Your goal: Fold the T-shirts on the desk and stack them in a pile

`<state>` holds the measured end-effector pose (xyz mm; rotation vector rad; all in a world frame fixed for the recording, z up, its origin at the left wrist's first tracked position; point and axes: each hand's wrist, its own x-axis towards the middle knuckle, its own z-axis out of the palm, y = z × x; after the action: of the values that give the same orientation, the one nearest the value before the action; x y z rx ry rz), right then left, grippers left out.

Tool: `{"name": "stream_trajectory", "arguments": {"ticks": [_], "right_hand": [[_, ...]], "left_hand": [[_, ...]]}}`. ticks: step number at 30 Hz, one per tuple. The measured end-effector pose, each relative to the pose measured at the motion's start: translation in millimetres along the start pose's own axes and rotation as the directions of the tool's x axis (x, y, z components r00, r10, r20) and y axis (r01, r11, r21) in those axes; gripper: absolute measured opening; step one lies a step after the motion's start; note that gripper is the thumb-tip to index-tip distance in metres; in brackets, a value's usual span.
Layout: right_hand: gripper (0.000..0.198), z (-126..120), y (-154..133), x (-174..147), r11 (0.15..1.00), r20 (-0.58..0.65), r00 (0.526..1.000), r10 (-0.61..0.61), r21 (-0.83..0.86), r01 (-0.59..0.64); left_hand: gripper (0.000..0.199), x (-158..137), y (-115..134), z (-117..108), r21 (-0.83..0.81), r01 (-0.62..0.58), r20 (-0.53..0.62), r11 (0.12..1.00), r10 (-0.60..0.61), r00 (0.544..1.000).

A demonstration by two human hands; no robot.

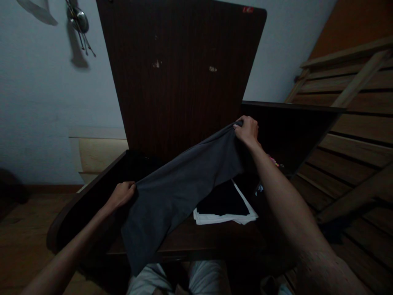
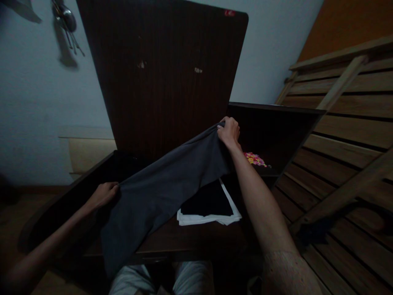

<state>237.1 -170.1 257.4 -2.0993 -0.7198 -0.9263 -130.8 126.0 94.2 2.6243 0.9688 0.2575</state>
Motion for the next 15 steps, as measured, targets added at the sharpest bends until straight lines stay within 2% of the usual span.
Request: {"name": "stream_trajectory", "arguments": {"ticks": [4,7,11,15], "right_hand": [[0.019,-1,1,-2,1.000,0.031,0.999,0.030,-0.004,-0.030],[0.017,-10,3,-2,0.999,0.061,0.997,0.035,-0.015,-0.035],[0.014,-34,10,-11,0.999,0.061,0.998,0.014,-0.044,-0.011],[0.013,-65,23,-28,1.000,0.063,0.998,-0.018,0.008,0.017]], "left_hand": [[0.029,-6,-6,7,0.151,-0.086,-0.122,0.985,0.105,0.987],[0.032,-9,-11,0,0.166,-0.082,-0.172,0.983,0.110,0.979],[0.044,-15,-14,-29,0.112,-0.067,-0.282,0.991,0.096,0.955],[0.051,-27,-10,-62,0.011,0.062,-0.320,0.998,-0.055,0.946]]}}
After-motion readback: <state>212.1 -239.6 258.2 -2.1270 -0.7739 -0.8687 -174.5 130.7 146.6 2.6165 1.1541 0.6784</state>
